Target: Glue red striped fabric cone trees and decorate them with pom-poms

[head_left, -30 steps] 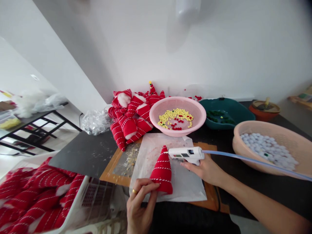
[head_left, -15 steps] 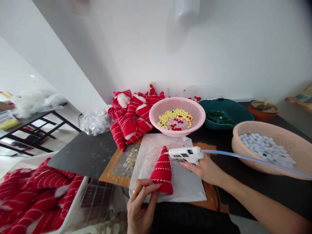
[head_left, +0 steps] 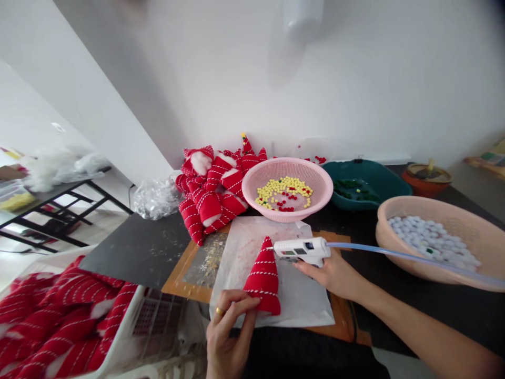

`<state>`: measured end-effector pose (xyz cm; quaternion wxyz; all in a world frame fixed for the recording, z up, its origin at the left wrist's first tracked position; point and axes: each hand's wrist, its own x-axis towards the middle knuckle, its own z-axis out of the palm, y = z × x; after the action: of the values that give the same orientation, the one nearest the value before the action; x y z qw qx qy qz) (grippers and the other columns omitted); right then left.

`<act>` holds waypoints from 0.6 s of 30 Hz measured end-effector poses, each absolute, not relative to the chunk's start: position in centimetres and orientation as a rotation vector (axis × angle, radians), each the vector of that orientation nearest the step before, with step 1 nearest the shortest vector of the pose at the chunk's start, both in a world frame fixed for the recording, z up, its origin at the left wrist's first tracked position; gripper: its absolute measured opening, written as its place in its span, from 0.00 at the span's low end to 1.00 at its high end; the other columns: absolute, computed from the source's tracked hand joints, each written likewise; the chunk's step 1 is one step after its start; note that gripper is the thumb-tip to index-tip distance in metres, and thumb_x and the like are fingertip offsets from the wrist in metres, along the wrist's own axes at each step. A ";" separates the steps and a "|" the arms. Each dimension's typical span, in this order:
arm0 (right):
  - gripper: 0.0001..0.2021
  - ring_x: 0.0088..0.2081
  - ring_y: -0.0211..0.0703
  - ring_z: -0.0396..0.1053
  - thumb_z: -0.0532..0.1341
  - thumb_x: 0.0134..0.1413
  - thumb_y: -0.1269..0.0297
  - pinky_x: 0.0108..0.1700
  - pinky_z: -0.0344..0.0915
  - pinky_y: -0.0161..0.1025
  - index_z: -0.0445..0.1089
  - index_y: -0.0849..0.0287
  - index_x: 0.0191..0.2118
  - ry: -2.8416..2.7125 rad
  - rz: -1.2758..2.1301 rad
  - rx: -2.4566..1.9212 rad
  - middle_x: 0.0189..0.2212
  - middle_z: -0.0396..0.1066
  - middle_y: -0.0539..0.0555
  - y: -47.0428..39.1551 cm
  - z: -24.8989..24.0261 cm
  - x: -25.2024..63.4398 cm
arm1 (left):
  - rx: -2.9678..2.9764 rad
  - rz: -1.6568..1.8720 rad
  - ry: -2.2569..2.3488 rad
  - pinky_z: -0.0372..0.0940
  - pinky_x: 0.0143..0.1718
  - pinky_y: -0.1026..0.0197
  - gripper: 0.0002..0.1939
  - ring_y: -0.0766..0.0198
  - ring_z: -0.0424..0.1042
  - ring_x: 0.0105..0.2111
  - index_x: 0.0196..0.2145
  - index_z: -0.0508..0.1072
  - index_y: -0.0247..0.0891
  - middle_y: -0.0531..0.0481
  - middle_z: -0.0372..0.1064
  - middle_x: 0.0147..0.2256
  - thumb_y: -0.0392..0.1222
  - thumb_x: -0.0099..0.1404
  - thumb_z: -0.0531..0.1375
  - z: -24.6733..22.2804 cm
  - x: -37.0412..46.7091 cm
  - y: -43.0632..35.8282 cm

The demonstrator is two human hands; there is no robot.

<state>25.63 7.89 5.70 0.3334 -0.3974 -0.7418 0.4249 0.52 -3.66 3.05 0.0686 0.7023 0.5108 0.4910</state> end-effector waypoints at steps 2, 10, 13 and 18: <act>0.13 0.53 0.55 0.74 0.63 0.61 0.63 0.60 0.67 0.50 0.76 0.54 0.51 -1.938 1.121 -1.040 0.51 0.79 0.55 7.9 5.7 25.7 | 2.116 1.472 1.536 0.67 0.42 0.67 0.11 0.67 0.74 0.39 0.42 0.78 0.43 0.51 0.71 0.39 0.30 0.68 0.61 3.1 0.6 -3.7; 0.10 0.47 0.54 0.75 0.63 0.60 0.61 0.53 0.69 0.49 0.76 0.56 0.46 -1.881 1.187 -1.072 0.43 0.80 0.55 7.5 6.3 25.6 | 2.106 1.471 1.534 0.67 0.42 0.66 0.10 0.66 0.74 0.39 0.43 0.78 0.43 0.51 0.71 0.39 0.31 0.68 0.61 3.0 0.5 -3.6; 0.08 0.36 0.49 0.75 0.64 0.58 0.61 0.41 0.71 0.43 0.76 0.57 0.40 -1.833 1.282 -1.088 0.32 0.78 0.53 7.5 6.6 25.5 | 2.106 1.464 1.532 0.67 0.42 0.66 0.11 0.66 0.74 0.39 0.43 0.78 0.43 0.51 0.71 0.39 0.30 0.68 0.61 2.9 0.5 -3.6; 0.08 0.27 0.41 0.68 0.65 0.59 0.59 0.32 0.67 0.38 0.72 0.57 0.33 -1.754 1.367 -1.059 0.24 0.72 0.49 7.6 6.0 25.5 | 2.103 1.476 1.527 0.67 0.42 0.66 0.11 0.66 0.74 0.39 0.42 0.78 0.43 0.51 0.71 0.39 0.30 0.68 0.61 2.8 0.6 -3.8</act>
<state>25.55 7.63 6.00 0.3327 -0.4053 -0.6716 0.5234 0.56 -3.77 2.81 0.0764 0.7016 0.5094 0.4924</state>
